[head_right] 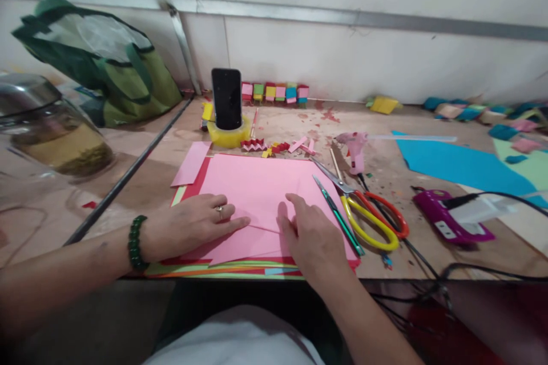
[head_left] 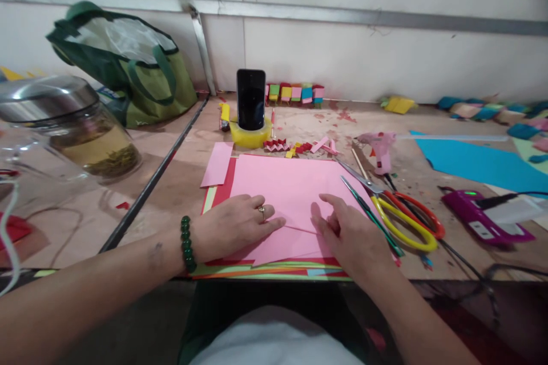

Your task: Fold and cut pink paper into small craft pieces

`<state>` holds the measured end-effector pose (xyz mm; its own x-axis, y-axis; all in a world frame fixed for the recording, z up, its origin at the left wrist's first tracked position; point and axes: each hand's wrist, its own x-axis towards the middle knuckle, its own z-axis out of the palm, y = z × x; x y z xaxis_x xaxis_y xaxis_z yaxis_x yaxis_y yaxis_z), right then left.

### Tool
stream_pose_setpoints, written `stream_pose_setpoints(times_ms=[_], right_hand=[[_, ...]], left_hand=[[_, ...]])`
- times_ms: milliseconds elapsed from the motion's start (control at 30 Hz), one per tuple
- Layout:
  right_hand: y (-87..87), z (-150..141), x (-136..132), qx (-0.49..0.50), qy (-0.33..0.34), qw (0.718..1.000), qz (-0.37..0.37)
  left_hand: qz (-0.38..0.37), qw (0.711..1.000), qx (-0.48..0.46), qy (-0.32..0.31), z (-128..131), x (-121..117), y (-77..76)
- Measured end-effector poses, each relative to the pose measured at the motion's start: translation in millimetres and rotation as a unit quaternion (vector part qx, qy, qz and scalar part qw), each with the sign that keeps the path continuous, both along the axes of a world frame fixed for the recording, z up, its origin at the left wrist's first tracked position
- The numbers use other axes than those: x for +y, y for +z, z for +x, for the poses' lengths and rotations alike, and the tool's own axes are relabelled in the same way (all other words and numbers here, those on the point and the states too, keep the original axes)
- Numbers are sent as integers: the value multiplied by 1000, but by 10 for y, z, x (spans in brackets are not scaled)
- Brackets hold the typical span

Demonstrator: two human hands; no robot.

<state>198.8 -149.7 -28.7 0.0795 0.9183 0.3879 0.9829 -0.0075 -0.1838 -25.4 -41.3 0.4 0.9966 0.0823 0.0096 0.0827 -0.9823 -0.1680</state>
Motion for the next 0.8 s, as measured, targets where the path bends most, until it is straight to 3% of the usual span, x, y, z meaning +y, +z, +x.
stream_pose_setpoints(times_ms=[100, 200, 267, 467, 633, 800], right_hand=[[88, -53, 0, -85, 117, 988, 57], [152, -129, 51, -111, 272, 956, 3], [165, -159, 93, -123, 316, 940, -42], [226, -27, 25, -155, 342, 925, -54], [264, 148, -180, -122, 315, 939, -65], [172, 203, -253, -81, 301, 949, -33]], left_hand=[[2, 1000, -2, -1, 10, -4, 1], [2, 1000, -17, -7, 18, -7, -10], [2, 1000, -23, -5, 27, -12, -18], [-19, 999, -35, -2, -8, -8, -36], [-17, 999, -26, 10, -192, -10, -22], [-23, 998, -24, 44, -320, -61, -25]])
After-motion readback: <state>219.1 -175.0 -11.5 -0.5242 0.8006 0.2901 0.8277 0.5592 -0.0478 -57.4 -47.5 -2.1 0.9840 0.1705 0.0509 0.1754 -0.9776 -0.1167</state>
